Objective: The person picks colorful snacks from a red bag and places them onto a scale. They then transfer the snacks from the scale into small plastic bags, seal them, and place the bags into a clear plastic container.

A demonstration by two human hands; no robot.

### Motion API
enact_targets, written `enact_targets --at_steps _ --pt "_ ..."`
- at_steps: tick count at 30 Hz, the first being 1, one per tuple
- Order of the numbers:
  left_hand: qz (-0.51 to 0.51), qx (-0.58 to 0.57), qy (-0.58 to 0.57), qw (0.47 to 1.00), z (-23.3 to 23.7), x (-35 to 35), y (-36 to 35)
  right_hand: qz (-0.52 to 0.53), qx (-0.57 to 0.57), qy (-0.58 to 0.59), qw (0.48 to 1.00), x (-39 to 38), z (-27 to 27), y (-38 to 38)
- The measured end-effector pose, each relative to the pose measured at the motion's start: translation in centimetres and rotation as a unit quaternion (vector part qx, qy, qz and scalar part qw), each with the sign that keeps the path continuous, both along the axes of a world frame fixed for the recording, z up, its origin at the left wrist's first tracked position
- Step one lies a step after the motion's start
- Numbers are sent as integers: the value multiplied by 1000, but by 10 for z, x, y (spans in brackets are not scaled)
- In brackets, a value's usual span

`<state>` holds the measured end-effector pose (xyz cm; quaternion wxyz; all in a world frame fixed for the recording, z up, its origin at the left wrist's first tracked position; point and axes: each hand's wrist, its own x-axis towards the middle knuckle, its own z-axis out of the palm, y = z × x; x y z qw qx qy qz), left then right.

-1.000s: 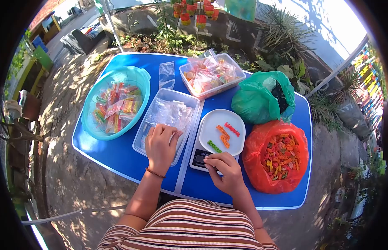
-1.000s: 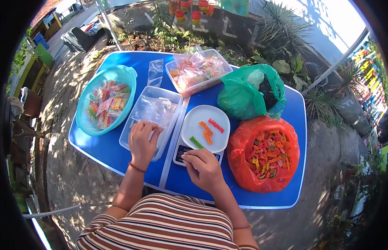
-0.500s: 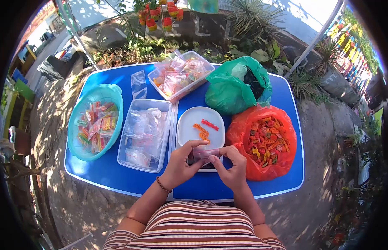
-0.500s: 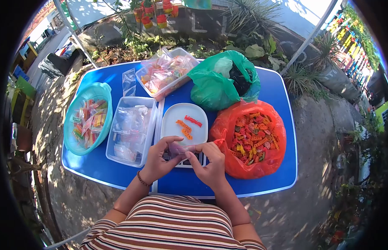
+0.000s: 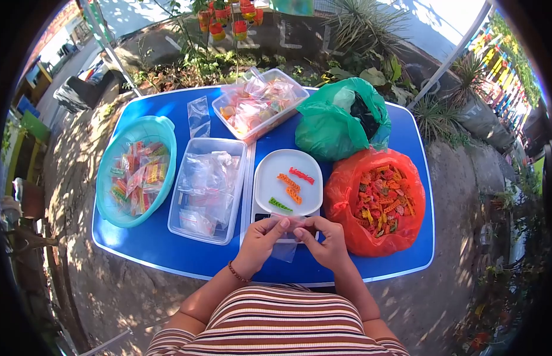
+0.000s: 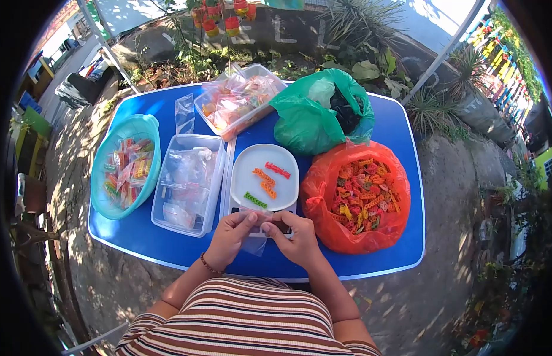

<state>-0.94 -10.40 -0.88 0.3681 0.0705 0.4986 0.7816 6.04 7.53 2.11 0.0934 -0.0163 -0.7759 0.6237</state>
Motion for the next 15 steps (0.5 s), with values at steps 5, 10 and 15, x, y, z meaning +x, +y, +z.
enact_targets --at_steps 5,10,15 --pt "73 -22 -8 997 6 -4 -14 -133 287 99 944 -40 -15 3" --pt "84 -32 -61 994 15 -3 -21 -153 364 52 917 -49 -23 -4" --pt "90 -25 11 996 2 0 -20 -129 252 83 955 -40 -16 -2"
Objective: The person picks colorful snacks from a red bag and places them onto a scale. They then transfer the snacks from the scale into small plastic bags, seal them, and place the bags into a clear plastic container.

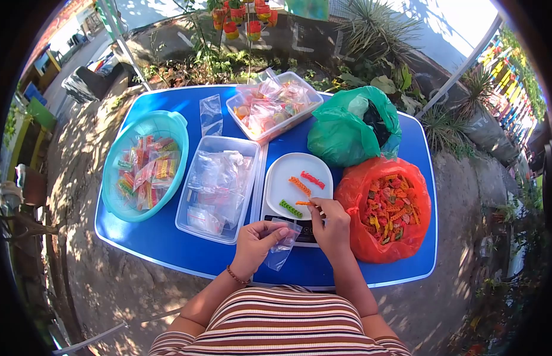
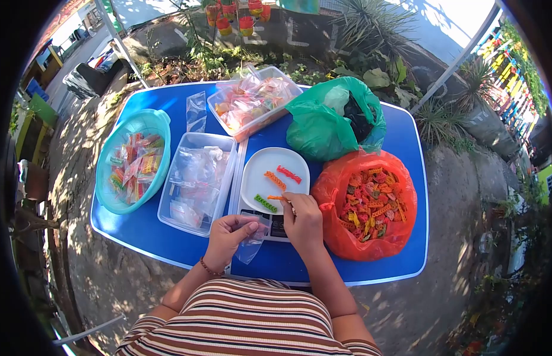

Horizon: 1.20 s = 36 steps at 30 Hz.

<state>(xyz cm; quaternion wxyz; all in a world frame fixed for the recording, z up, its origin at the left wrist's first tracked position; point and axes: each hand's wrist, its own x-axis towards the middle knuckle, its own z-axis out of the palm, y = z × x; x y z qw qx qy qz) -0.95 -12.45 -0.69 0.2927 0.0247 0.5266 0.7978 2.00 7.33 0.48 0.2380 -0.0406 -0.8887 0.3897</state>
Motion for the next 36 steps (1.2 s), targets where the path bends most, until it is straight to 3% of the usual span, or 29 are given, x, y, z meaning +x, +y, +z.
enact_targets --at_steps 1,4,13,19,22,25,32,36 --pt "1 -13 19 1000 0 0 0 18 -58 8 998 4 7 1" --pt "0 -31 65 997 -1 1 0 97 -73 37 992 17 26 7" --pt "-91 -57 137 985 6 -3 6 140 -108 -31 984 29 36 15" --pt "-116 -70 98 986 9 -1 2 236 -22 -49 970 22 30 18" --pt "-91 -98 100 986 4 -2 -2 166 -162 -53 971 11 16 17" --pt "-47 -73 83 993 1 2 2 40 85 -22 995 0 7 3" --pt "-11 -24 82 996 1 3 0 62 100 1 993 -5 -7 -2" --pt "-5 -24 96 995 -1 1 -3 68 -132 -38 988 8 6 1"
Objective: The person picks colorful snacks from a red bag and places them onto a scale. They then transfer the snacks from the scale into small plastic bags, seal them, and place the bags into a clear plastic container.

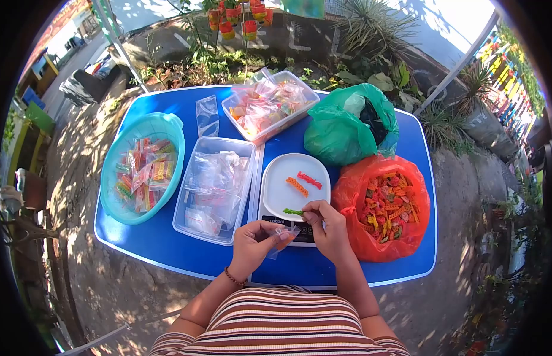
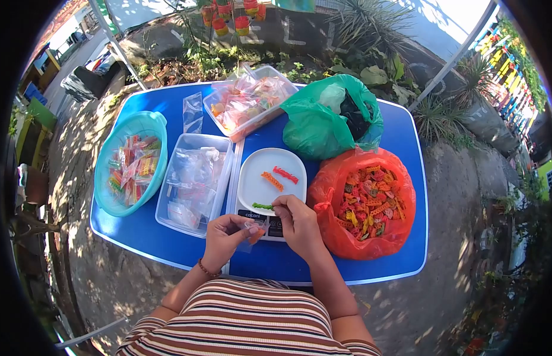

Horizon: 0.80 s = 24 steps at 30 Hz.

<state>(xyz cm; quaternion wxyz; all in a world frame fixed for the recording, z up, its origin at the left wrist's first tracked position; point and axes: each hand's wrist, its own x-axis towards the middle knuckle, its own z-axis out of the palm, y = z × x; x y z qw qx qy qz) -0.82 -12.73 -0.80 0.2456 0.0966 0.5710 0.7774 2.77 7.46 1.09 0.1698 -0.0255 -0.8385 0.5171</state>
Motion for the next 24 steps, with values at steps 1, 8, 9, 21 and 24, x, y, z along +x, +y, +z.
enact_targets --at_steps 1,8,9,21,24 --pt "7 4 1 1000 -1 0 0 24 -75 -11 997 6 2 4" --pt "-27 -22 27 999 9 -1 3 83 45 20 995 20 28 24" --pt "-45 -33 30 998 13 -2 4 86 49 25 995 19 32 23" --pt "5 -22 11 1000 -1 2 10 108 23 53 992 6 14 3" --pt "16 -7 -26 1000 0 1 13 49 -91 33 994 -11 -2 7"
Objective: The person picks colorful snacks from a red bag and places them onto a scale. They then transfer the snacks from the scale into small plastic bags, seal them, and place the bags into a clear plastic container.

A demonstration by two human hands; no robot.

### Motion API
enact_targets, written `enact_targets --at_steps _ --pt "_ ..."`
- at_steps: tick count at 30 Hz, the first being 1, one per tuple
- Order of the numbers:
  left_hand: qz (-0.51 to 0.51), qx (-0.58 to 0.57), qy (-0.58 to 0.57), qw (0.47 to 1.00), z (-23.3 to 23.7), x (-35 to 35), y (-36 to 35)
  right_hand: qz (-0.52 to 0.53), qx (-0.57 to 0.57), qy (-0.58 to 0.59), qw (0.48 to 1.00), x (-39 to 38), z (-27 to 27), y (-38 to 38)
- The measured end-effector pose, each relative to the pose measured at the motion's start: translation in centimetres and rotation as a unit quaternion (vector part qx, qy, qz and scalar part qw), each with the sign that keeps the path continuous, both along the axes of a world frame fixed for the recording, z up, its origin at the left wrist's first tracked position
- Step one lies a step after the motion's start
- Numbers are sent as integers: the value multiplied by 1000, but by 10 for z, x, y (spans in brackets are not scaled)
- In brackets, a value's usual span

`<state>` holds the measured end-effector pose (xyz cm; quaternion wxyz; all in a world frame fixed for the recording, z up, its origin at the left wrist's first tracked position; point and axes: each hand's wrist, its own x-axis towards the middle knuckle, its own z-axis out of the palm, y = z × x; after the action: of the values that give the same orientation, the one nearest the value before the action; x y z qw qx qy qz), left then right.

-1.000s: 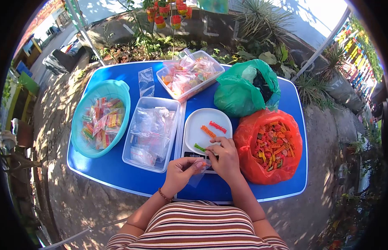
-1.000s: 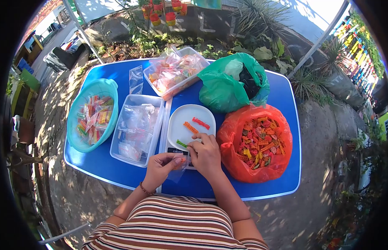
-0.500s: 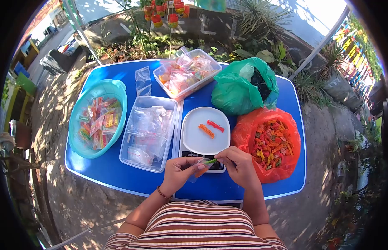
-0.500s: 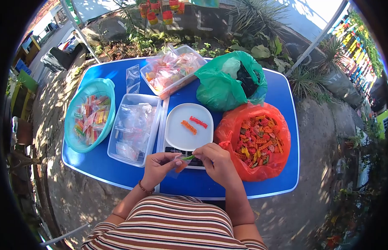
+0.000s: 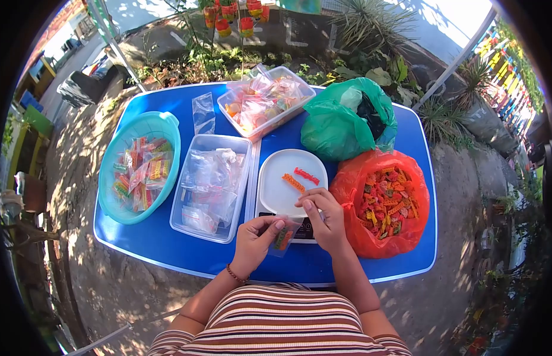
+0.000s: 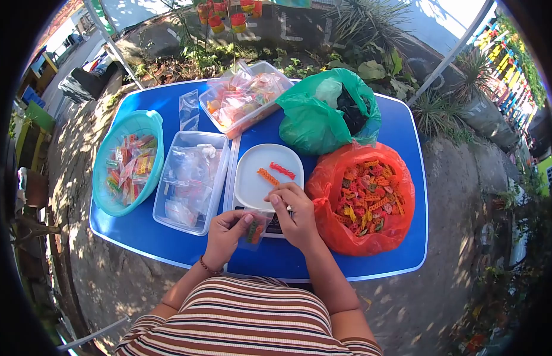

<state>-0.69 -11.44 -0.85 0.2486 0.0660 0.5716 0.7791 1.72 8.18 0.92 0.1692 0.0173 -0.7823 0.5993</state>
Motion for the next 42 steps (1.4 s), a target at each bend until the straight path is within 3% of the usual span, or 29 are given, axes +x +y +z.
enact_targets --at_steps 1,3,6,9,12,18,24,27,30,33,39,42 --pt "-6 -6 -8 1000 -1 -1 0 -51 125 25 991 -10 -4 4" --pt "-18 -19 -22 999 -2 -4 -1 -150 365 74 916 -30 -17 13" --pt "1 23 -37 999 8 -3 3 -197 429 67 879 -42 -35 17" --pt "3 1 -34 999 7 -3 1 -172 397 43 901 -34 -28 20" --pt "-11 4 -23 1000 -3 -6 -4 -160 257 -21 953 -18 -19 20" --pt "4 7 4 1000 -6 -6 -4 -171 372 37 912 -7 -8 17" --pt "17 22 3 1000 -7 -4 1 -165 390 58 904 -9 -25 14" --pt "41 13 3 999 0 -2 4 -197 329 83 920 -6 -17 13" --pt "-11 -14 -6 1000 2 -5 -6 -177 89 14 980 5 5 5" --pt "6 -9 11 1000 -2 -4 -6 -97 -110 60 987 11 1 8" --pt "-4 16 27 1000 -2 -7 -8 0 72 65 995 24 19 23" --pt "-21 7 46 999 -5 -10 -11 27 52 40 997 29 21 32"
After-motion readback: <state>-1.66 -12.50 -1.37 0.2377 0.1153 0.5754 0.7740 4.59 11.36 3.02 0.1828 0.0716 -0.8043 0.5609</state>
